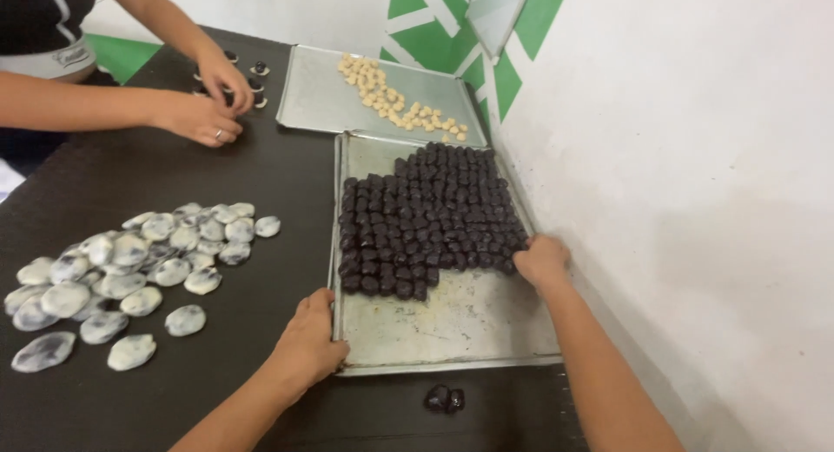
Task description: The person flattens small white dough pieces on a black mat and then places dark filling balls onto them. The person works by hand, arranging the components in rows on the table.
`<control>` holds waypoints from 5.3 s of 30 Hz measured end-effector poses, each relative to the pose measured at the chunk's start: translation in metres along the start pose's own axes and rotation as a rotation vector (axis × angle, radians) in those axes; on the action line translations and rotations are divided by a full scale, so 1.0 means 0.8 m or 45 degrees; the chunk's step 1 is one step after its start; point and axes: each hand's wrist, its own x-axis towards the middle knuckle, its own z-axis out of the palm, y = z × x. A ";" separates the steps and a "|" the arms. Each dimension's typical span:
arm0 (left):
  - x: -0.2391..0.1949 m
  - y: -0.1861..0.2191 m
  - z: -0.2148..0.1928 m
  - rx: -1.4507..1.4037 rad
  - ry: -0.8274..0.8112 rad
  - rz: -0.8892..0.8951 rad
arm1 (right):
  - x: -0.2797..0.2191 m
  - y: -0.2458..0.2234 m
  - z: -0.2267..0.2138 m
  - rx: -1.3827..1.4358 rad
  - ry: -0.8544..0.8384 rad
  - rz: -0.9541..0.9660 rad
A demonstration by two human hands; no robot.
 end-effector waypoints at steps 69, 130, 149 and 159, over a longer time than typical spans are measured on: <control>0.021 -0.004 0.008 0.296 0.112 0.230 | -0.223 -0.160 -0.071 0.711 -0.354 -0.361; -0.008 0.052 -0.020 0.160 0.288 0.361 | -0.176 -0.129 0.013 0.591 -0.170 -0.487; 0.086 0.023 0.020 -0.152 0.305 0.103 | -0.219 -0.185 0.001 1.132 -0.447 -0.023; 0.043 0.042 0.003 -0.120 0.275 0.203 | -0.201 -0.185 0.024 1.092 -0.337 -0.060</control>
